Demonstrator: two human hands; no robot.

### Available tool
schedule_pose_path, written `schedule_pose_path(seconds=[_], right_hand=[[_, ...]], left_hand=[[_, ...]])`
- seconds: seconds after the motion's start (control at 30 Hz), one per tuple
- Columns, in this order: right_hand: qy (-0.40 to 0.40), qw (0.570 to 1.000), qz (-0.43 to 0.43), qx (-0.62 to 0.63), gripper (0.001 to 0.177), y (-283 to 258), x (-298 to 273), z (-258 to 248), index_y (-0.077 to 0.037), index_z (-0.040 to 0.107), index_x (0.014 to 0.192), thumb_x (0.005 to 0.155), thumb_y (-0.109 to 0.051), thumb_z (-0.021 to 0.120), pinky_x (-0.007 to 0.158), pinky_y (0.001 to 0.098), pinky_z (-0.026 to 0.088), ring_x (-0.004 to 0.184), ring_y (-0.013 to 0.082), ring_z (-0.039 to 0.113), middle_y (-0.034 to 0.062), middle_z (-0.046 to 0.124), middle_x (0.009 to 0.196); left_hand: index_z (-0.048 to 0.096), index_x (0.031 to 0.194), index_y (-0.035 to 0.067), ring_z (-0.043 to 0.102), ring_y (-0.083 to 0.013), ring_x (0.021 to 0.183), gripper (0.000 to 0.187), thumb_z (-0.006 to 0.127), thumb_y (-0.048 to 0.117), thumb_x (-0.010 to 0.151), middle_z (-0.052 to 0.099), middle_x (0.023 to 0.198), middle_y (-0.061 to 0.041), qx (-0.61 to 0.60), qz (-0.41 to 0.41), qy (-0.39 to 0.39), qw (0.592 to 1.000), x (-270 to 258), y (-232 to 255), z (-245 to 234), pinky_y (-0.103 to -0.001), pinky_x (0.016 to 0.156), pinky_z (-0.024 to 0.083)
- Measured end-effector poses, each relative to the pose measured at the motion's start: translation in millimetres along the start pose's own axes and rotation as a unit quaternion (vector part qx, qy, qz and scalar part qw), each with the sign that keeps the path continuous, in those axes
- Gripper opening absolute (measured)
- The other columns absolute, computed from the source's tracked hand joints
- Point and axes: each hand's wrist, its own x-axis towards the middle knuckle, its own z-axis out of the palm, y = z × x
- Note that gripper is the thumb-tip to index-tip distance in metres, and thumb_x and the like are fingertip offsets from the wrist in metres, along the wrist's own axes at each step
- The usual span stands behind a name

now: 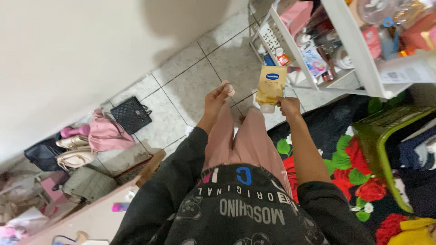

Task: The person moves various personal items, including bottles, boxes, and bags, between a table, a white tiered rolling cart, and a storage rack.

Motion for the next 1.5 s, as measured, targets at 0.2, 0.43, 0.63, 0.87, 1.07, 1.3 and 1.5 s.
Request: schedule_pose_path(seconds=[0.2, 0.43, 0.63, 0.87, 1.07, 1.3, 1.5], right_hand=[[0.038, 0.99, 0.038, 0.126, 0.023, 12.8, 79.6, 58.3, -0.002, 0.056, 0.07, 0.084, -0.018, 0.061, 0.032, 0.0241, 0.023, 0.04, 0.0076, 0.036, 0.0033, 0.055, 0.06], [0.126, 0.955, -0.142, 0.227, 0.012, 42.2, 240.9, 86.1, -0.006, 0.056, 0.077, 0.087, -0.012, 0.057, 0.034, 0.025, 0.027, 0.041, 0.0091, 0.039, 0.0028, 0.05, 0.06], [0.128, 0.94, -0.116, 0.293, 0.022, -1.6, 373.0, 63.4, -0.007, 0.055, 0.066, 0.086, -0.017, 0.054, 0.034, 0.0242, 0.027, 0.038, 0.0083, 0.036, -0.0002, 0.051, 0.054], [0.066, 0.953, -0.132, 0.265, 0.016, -22.7, 410.2, 83.8, -0.008, 0.061, 0.084, 0.094, -0.021, 0.059, 0.039, 0.0229, 0.026, 0.046, 0.0052, 0.036, -0.0009, 0.064, 0.074], [0.152, 0.949, -0.221, 0.167, 0.019, -11.7, 365.4, 110.8, -0.009, 0.06, 0.087, 0.093, -0.026, 0.056, 0.037, 0.0201, 0.035, 0.045, 0.0038, 0.047, 0.001, 0.066, 0.071], [-0.111, 0.978, -0.149, 0.091, 0.021, -1.6, 238.5, 138.5, -0.007, 0.065, 0.092, 0.093, -0.027, 0.061, 0.039, 0.0195, 0.023, 0.044, 0.0021, 0.033, -0.0056, 0.045, 0.058], [-0.089, 0.975, -0.156, 0.129, 0.016, 15.5, 251.8, 118.9, -0.006, 0.065, 0.087, 0.092, -0.021, 0.06, 0.038, 0.0201, 0.024, 0.042, 0.0032, 0.035, -0.0035, 0.047, 0.054]], left_hand=[[0.064, 0.111, 0.0, 0.064, -0.0124, 0.087, 0.04, 0.067, 0.026, 0.081, 0.07, 0.096, -0.005, 0.045, 0.062, -0.05, 0.996, 56.5, -38.7, -23.3, -0.028, 0.07, 0.049], [0.065, 0.114, 0.001, 0.065, -0.0149, 0.083, 0.042, 0.069, 0.026, 0.081, 0.07, 0.094, -0.01, 0.21, 0.056, -0.001, 0.976, 168.0, -93.9, 15.2, -0.024, 0.071, 0.048], [0.062, 0.114, -0.005, 0.065, -0.0127, 0.087, 0.047, 0.072, 0.025, 0.079, 0.07, 0.096, -0.011, -0.016, 0.051, -0.033, 0.998, 250.4, -120.4, 41.5, -0.023, 0.076, 0.049], [0.063, 0.112, -0.005, 0.064, -0.0091, 0.084, 0.04, 0.071, 0.02, 0.082, 0.07, 0.094, -0.008, -0.089, 0.057, -0.034, 0.994, 290.7, -163.1, 44.5, -0.021, 0.074, 0.049], [0.064, 0.116, -0.002, 0.059, -0.009, 0.077, 0.039, 0.068, 0.021, 0.085, 0.07, 0.088, -0.009, -0.052, 0.006, -0.006, 0.999, 288.5, -178.5, 57.5, -0.02, 0.066, 0.043], [0.062, 0.116, 0.0, 0.066, -0.0108, 0.091, 0.04, 0.064, 0.028, 0.087, 0.07, 0.098, -0.007, -0.02, 0.071, -0.083, 0.994, 282.4, -151.7, 84.2, -0.023, 0.078, 0.05], [0.063, 0.115, 0.004, 0.067, -0.0134, 0.095, 0.04, 0.064, 0.033, 0.087, 0.07, 0.1, -0.007, 0.024, 0.109, -0.114, 0.987, 299.2, -153.4, 110.4, -0.024, 0.081, 0.051]])
